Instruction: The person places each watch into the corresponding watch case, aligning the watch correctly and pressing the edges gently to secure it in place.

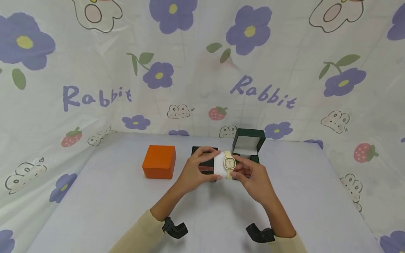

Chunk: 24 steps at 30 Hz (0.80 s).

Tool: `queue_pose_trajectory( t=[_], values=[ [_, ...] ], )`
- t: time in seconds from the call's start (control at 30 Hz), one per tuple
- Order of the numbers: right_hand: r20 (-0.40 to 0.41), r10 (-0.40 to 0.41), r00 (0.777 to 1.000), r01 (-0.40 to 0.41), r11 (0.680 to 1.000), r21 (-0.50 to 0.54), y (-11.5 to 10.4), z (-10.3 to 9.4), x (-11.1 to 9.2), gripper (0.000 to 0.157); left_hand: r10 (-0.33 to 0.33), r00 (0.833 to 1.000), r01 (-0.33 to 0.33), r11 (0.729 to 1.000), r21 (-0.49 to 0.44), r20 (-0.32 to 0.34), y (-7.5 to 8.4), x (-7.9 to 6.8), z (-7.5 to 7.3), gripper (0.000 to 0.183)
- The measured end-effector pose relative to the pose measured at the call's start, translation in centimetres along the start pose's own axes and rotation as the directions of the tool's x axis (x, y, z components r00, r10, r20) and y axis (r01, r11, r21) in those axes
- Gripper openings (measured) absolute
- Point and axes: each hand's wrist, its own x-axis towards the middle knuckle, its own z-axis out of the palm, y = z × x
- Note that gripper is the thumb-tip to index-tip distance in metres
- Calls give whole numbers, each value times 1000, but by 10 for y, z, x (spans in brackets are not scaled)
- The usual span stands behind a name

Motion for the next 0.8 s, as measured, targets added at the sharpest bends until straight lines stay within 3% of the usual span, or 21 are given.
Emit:
queue_pose_trajectory(
  t=[0.2, 0.43, 0.6, 0.7, 0.8],
  values=[
    [-12, 17, 1000, -17, 999, 36, -1, 3, -1, 50, 5, 1000, -5, 1000, -4, 10, -1, -1, 1, 75],
    [-40, 13, 999, -16, 995, -94, -3, 6, -6, 53, 16, 999, -12, 997, -82, 47, -4, -3, -2, 76],
    [-8, -61, 998, 60, 991, -119, 3, -2, -7, 80, -7, 998, 14, 994, -104, 66, -5, -5, -5, 75],
    [71, -62, 996, 71, 989, -127, 4, -6, -5, 101, -18, 998, 26, 993, -115, 65, -4, -6, -6, 74],
    [155, -56, 986, 75, 990, -118, 4, -6, -2, 105, -22, 997, 30, 991, -128, 68, -2, -6, -8, 75]
  ],
)
